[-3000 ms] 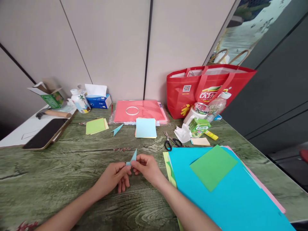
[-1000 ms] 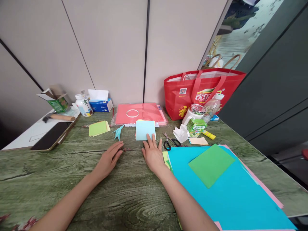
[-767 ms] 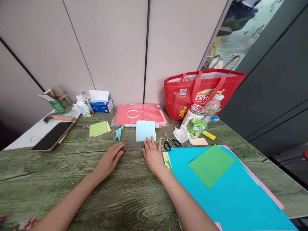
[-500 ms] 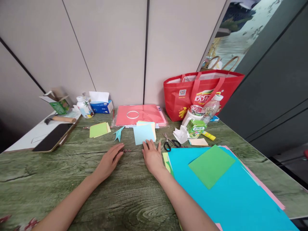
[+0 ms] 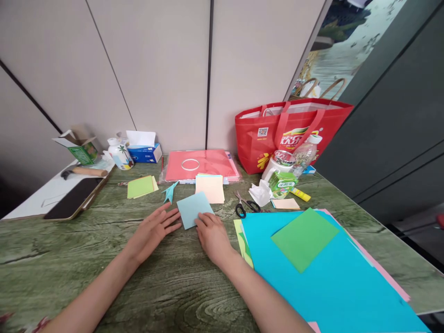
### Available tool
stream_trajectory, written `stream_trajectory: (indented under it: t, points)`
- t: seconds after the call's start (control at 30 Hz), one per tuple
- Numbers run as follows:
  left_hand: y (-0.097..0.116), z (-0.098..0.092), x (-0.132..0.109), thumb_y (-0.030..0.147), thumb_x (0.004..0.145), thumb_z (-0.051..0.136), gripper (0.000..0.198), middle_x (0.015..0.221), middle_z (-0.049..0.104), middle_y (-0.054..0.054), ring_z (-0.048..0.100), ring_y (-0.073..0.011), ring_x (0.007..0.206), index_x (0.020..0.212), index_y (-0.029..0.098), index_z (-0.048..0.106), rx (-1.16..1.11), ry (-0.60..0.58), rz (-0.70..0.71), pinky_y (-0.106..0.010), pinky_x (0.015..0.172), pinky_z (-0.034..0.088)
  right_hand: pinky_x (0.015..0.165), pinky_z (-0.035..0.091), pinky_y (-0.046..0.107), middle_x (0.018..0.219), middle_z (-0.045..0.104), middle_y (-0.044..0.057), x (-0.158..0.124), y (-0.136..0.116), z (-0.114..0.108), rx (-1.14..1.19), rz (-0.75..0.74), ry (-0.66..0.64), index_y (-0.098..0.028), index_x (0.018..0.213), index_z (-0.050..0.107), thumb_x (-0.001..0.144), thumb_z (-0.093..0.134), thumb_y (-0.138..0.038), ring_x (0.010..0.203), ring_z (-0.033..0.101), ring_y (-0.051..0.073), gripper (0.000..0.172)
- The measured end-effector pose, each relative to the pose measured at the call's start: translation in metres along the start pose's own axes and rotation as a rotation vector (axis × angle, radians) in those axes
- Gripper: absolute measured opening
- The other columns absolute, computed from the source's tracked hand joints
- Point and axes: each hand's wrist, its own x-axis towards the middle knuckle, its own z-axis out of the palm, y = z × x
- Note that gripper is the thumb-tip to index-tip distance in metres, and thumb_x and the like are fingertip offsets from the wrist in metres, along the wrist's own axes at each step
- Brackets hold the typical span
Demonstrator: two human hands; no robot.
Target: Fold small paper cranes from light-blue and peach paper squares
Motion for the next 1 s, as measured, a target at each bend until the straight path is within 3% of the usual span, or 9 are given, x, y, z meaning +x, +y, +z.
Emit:
stream_trajectory:
  t: [0.13, 0.3, 0.4, 0.5, 0.6, 0.67, 0.77, 0.87, 1.0]
  points:
    - [-0.001, -0.002, 0.002, 0.028, 0.071, 0.068, 0.042, 0.102, 0.067, -0.01, 0.061, -0.0236, 0.098, 0.111, 0.018, 0.057, 0.065, 0.0, 0.018, -0.039, 0.087, 0.045, 0.088, 0.047, 0.042, 0.109, 0.064, 0.013, -0.001, -0.004, 0.0, 0.111, -0.042, 0.036, -0.015, 0.101, 0.065, 0.083, 0.048, -0.011, 0.104, 0.055, 0.024, 0.025]
    - [-0.01, -0.004, 0.003, 0.037, 0.068, 0.067, 0.036, 0.083, 0.069, -0.005, 0.057, -0.0191, 0.071, 0.097, 0.017, 0.069, 0.728, 0.029, 0.186, -0.031, 0.067, 0.045, 0.08, 0.051, 0.037, 0.097, 0.066, 0.01, -0.001, -0.008, -0.006, 0.319, -0.029, 0.121, -0.018, 0.102, 0.064, 0.083, 0.045, -0.008, 0.093, 0.059, 0.021, 0.029]
    - [-0.007, -0.007, 0.001, 0.036, 0.067, 0.066, 0.03, 0.075, 0.068, -0.003, 0.046, -0.0143, 0.052, 0.092, 0.019, 0.072, 0.96, 0.153, 0.381, -0.026, 0.051, 0.037, 0.082, 0.049, 0.037, 0.1, 0.064, 0.01, 0.001, -0.005, -0.016, 0.403, 0.118, 0.284, -0.02, 0.107, 0.06, 0.084, 0.041, -0.01, 0.095, 0.058, 0.021, 0.031]
    - [0.002, -0.013, -0.003, 0.037, 0.072, 0.062, 0.026, 0.07, 0.065, -0.002, 0.036, -0.0101, 0.045, 0.086, 0.018, 0.073, 0.897, 0.154, 0.502, -0.023, 0.044, 0.027, 0.086, 0.046, 0.04, 0.104, 0.062, 0.011, 0.003, 0.004, -0.021, 0.514, 0.322, 0.425, -0.018, 0.103, 0.059, 0.086, 0.042, -0.02, 0.098, 0.057, 0.022, 0.024]
    - [0.01, -0.015, -0.008, 0.036, 0.076, 0.06, 0.041, 0.054, 0.052, 0.003, 0.026, -0.0082, 0.043, 0.114, 0.021, 0.062, 0.891, 0.066, 0.526, -0.022, 0.041, 0.019, 0.081, 0.049, 0.04, 0.105, 0.062, 0.011, 0.007, 0.01, -0.02, 0.79, 0.547, 0.472, -0.018, 0.103, 0.057, 0.083, 0.049, -0.033, 0.094, 0.059, 0.022, 0.026]
    - [0.012, -0.012, -0.01, 0.034, 0.078, 0.058, 0.059, 0.049, 0.04, 0.007, 0.021, -0.0082, 0.043, 0.134, 0.023, 0.041, 0.929, 0.046, 0.532, -0.021, 0.041, 0.017, 0.076, 0.052, 0.038, 0.1, 0.064, 0.01, 0.009, 0.009, -0.018, 1.045, 0.663, 0.418, -0.018, 0.101, 0.056, 0.079, 0.054, -0.042, 0.088, 0.062, 0.022, 0.032]
    - [0.012, -0.005, -0.011, 0.034, 0.079, 0.058, 0.073, 0.05, 0.034, 0.009, 0.02, -0.0078, 0.043, 0.141, 0.021, 0.023, 0.945, 0.069, 0.537, -0.02, 0.039, 0.018, 0.061, 0.053, 0.033, 0.079, 0.068, 0.007, 0.012, 0.0, -0.02, 1.357, 0.783, 0.157, -0.017, 0.092, 0.06, 0.078, 0.05, -0.055, 0.069, 0.065, 0.02, 0.042]
    - [0.011, 0.001, -0.011, 0.036, 0.076, 0.06, 0.074, 0.046, 0.029, 0.01, 0.02, -0.0072, 0.04, 0.14, 0.017, 0.027, 0.882, 0.099, 0.492, -0.019, 0.037, 0.019, 0.05, 0.049, 0.026, 0.068, 0.067, 0.003, 0.012, -0.01, -0.025, 1.424, 0.762, -0.049, -0.017, 0.088, 0.062, 0.075, 0.053, -0.059, 0.057, 0.061, 0.016, 0.045]
    - [0.009, 0.003, -0.011, 0.038, 0.07, 0.066, 0.066, 0.044, 0.04, 0.009, 0.035, -0.0085, 0.039, 0.13, 0.018, 0.045, 0.711, 0.057, 0.325, -0.018, 0.038, 0.03, 0.044, 0.04, 0.02, 0.06, 0.064, -0.002, 0.01, -0.017, -0.027, 1.326, 0.68, -0.092, -0.016, 0.076, 0.064, 0.059, 0.074, -0.042, 0.048, 0.053, 0.01, 0.033]
